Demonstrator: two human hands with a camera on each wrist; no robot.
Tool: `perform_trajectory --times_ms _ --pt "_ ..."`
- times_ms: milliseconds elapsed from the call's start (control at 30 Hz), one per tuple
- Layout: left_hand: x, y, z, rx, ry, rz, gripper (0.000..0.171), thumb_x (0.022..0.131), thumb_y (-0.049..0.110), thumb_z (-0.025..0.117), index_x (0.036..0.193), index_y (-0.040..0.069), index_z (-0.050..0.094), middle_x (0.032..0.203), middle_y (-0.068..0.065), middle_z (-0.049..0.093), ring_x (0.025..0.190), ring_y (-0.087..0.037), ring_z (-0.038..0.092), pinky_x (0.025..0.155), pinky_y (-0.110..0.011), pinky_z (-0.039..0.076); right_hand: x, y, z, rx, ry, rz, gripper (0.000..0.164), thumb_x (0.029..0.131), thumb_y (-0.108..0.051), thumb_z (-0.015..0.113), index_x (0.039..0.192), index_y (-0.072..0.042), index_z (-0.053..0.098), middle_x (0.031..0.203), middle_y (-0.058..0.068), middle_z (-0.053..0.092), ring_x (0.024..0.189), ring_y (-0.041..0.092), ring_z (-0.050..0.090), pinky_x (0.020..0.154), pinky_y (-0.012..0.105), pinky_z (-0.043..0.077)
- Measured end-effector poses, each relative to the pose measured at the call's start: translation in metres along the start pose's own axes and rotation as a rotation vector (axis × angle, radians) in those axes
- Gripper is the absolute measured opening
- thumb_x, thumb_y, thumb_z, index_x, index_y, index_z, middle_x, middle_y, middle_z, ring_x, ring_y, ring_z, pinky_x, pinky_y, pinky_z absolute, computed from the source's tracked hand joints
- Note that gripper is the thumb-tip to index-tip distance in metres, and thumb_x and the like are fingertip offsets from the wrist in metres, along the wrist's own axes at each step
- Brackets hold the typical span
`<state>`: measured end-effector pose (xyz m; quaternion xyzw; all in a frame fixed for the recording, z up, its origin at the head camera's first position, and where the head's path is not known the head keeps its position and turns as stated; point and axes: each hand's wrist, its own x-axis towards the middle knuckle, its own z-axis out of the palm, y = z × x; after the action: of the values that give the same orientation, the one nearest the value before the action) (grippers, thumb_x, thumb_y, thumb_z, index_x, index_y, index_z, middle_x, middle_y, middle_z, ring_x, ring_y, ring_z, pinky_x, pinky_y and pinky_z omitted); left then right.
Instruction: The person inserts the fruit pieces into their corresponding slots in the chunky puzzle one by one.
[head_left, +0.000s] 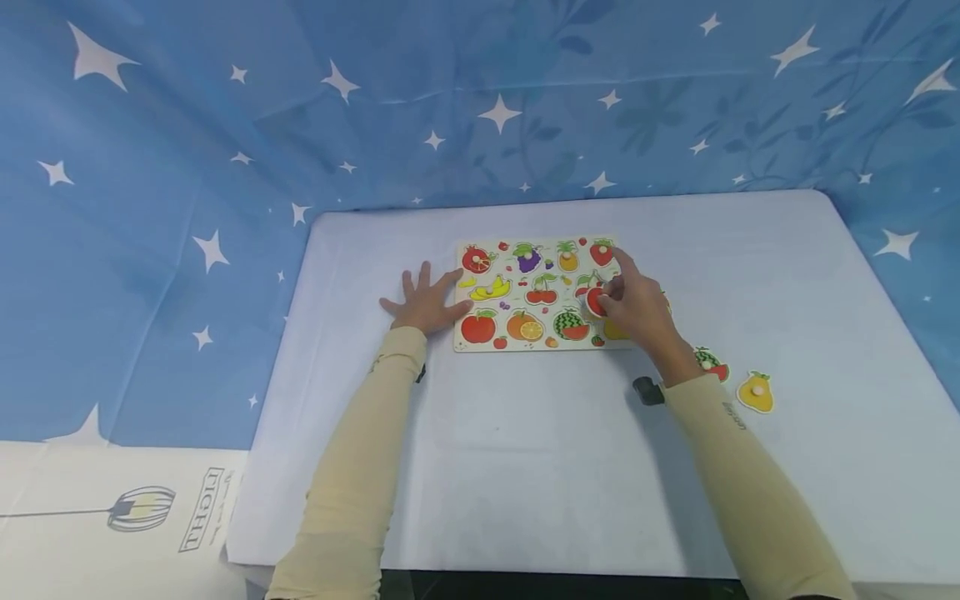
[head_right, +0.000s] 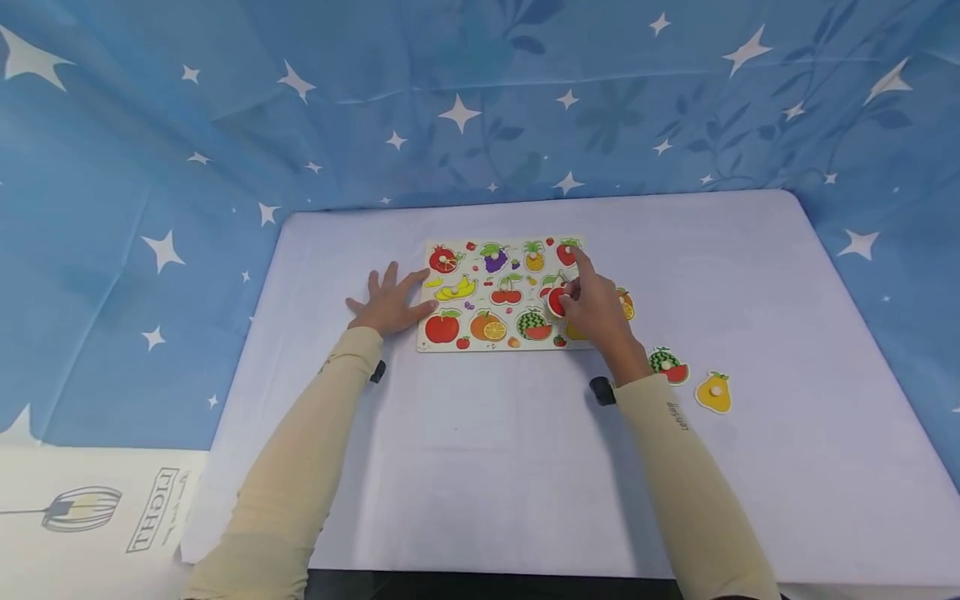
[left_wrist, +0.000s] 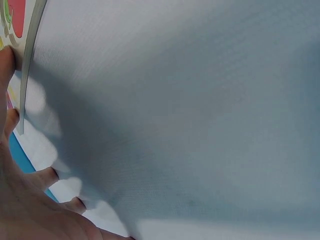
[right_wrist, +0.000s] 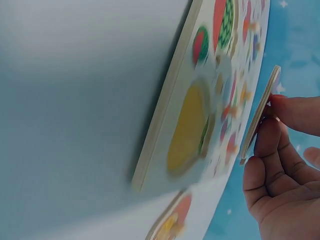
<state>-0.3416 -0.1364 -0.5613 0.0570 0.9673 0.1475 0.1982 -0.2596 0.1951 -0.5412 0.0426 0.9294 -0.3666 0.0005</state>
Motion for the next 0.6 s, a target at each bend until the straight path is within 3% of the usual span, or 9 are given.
perform_trajectory --times_ms 600 --pt "-0.003 0.001 -0.002 -0.014 0.022 0.011 0.073 0.086 0.063 0.058 0.151 0.046 0.028 0.165 -0.008 0.0 0.147 -0.043 -0.008 0.098 -0.083 0.001 0.007 -0.051 0.054 0.052 -0.084 -0.118 0.079 0.09 -0.007 0.067 0.155 -0.017 0.024 0.092 0.005 0.063 0.079 0.021 0.056 0.074 0.034 0.051"
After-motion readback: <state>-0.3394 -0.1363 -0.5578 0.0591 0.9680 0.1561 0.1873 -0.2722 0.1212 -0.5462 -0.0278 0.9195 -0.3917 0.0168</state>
